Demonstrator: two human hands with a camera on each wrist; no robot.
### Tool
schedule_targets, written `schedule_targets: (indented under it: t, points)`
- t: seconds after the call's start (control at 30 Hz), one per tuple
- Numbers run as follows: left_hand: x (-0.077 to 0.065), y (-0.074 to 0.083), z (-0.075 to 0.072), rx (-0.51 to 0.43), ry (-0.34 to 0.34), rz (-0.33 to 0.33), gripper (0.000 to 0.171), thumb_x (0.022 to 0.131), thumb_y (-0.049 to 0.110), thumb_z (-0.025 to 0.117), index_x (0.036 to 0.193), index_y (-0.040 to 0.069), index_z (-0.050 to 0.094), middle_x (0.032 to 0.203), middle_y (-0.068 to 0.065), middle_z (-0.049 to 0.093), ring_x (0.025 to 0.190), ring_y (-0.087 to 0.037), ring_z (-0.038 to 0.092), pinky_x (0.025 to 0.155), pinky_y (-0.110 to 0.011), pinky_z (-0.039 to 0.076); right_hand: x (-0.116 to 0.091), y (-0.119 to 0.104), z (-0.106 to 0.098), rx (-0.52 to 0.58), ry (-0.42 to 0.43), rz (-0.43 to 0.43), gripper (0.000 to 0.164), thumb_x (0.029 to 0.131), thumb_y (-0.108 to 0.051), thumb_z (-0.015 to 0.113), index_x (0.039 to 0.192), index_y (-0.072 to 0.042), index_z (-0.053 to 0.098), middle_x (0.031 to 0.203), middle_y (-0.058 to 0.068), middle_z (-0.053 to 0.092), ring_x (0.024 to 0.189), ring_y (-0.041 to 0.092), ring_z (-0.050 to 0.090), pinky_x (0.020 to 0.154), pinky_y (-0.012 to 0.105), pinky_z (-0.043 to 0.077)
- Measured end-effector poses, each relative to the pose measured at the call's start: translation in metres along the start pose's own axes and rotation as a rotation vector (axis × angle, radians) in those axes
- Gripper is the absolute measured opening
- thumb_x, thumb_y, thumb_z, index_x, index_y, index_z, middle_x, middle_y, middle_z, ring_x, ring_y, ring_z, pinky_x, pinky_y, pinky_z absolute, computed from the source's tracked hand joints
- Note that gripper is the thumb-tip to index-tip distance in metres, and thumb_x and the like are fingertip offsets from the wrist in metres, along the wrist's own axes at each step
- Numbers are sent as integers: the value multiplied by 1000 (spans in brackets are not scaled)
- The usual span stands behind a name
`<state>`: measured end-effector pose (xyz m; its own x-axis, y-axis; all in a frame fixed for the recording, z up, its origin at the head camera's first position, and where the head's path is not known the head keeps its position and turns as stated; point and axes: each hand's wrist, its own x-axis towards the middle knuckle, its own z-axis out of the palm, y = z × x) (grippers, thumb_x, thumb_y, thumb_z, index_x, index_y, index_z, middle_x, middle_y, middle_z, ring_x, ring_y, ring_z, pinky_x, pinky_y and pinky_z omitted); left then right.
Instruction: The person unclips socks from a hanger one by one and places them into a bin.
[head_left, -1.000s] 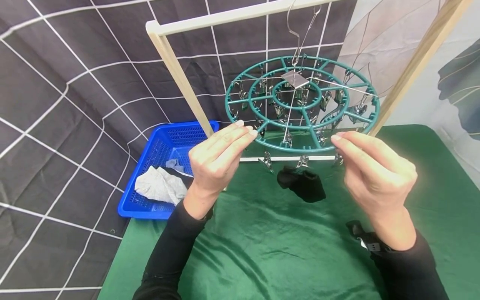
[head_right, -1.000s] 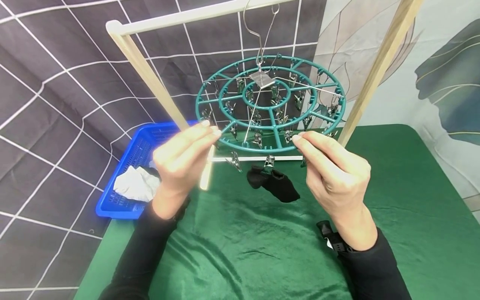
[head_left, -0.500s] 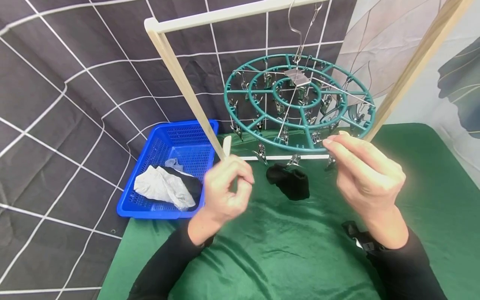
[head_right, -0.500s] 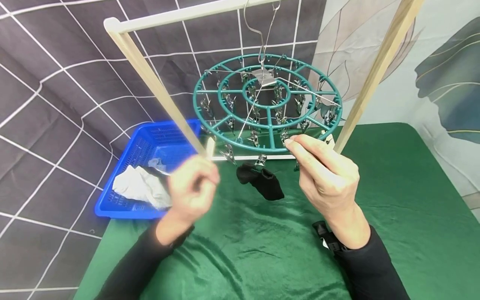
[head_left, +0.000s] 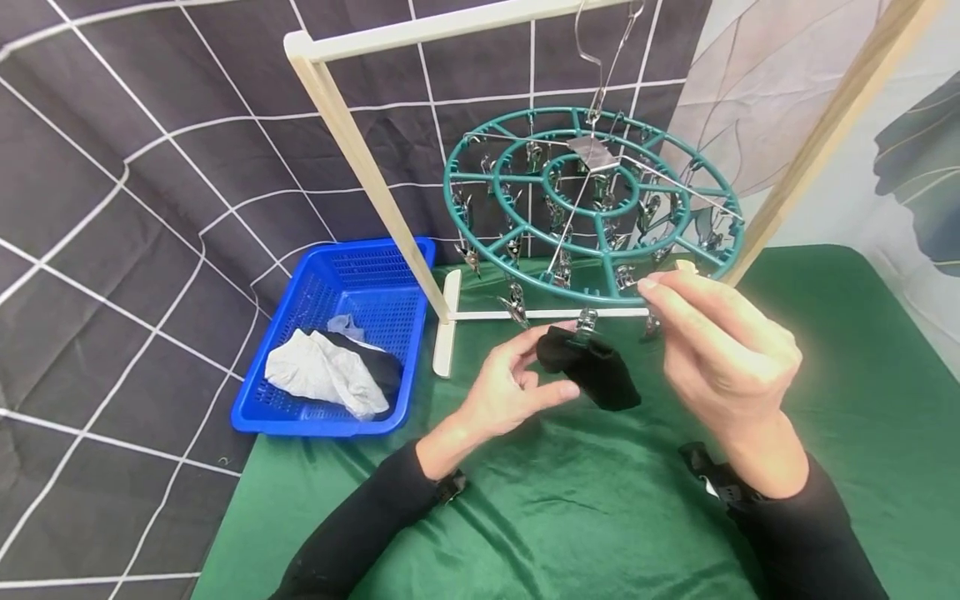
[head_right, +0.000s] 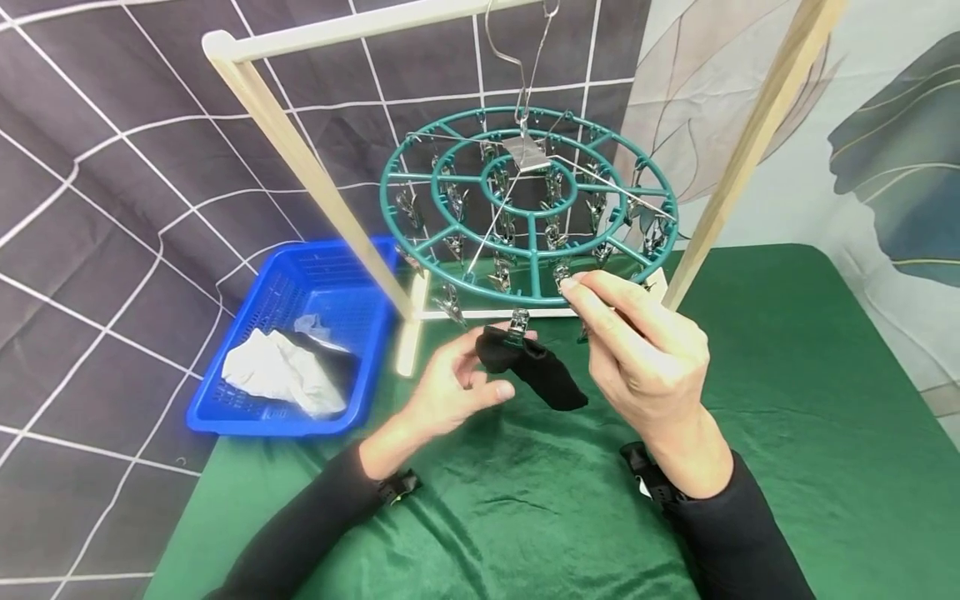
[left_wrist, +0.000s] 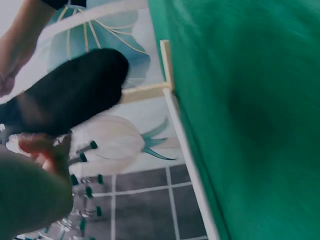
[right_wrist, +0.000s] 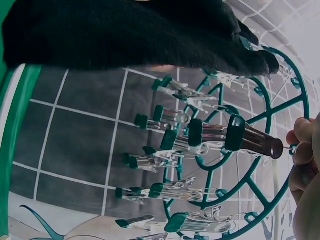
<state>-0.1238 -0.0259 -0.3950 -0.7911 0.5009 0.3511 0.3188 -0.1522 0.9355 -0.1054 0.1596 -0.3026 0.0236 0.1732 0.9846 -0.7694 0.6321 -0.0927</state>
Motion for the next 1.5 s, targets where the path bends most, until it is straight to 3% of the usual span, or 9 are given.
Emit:
schedule_targets:
  t: [0.13,0.33,0.47,0.63,0.73,0.87,1.03,1.3,1.5]
  points:
    - [6,-9,9,-78,178,174,28,78,-9,70,106,-8,67,91,-30,67,51,-12,48,42,-21,41,-1,0,1,13,-31,-4,21,70,12,70,74,-7,79,68,18,73,60,34,66,74,41,60]
    - [7,-11,16,-78,283,199,12,81,-4,70,90,-11,70,83,-31,68,68,-19,62,58,-25,55,-3,1,-2,2,-82,-2,16,73,6,71,79,-6,80,72,17,74,63,33,66,77,38,60]
    - [7,-10,17,-78,291,205,10,81,-4,71,88,-11,70,81,-31,68,66,-18,60,55,-24,53,-4,0,-4,-1,-43,32,11,71,-9,79,80,-3,79,75,20,74,54,31,60,59,29,56]
    - [7,-9,17,-77,292,208,10,81,-4,71,88,-11,70,81,-31,68,66,-17,60,55,-24,53,-7,-4,-9,44,19,136,32,63,-25,86,60,3,71,53,18,62,43,19,42,47,23,33]
    - [8,-8,17,-77,287,208,10,81,-4,70,89,-11,70,81,-31,68,66,-16,59,56,-23,53,-8,-9,-13,48,-170,198,32,64,-26,86,58,1,70,50,13,60,44,14,42,46,23,33]
    - [9,-7,18,-74,284,213,12,81,-5,70,92,-11,70,84,-31,69,70,-17,63,59,-25,56,-12,-16,-12,-28,-439,230,34,61,-29,87,79,-2,76,58,6,65,40,10,43,49,31,32]
    - [8,-8,18,-41,272,203,14,81,-3,70,94,-10,71,85,-29,70,70,-19,64,59,-29,57,-19,-17,-8,-30,-551,291,44,60,-23,88,97,-3,76,47,-3,45,40,6,34,51,29,24]
    - [9,-6,19,12,278,200,11,79,-3,72,89,-9,72,75,-26,69,61,-16,58,52,-27,53,-32,-10,-7,174,-529,501,28,68,3,81,95,2,75,88,16,75,45,3,37,44,15,31]
    - [5,9,24,78,253,181,11,79,-5,72,89,-9,71,73,-24,69,58,-15,57,50,-29,53,-37,-10,-6,254,-418,506,23,65,10,79,87,7,74,75,18,73,45,4,37,44,16,29]
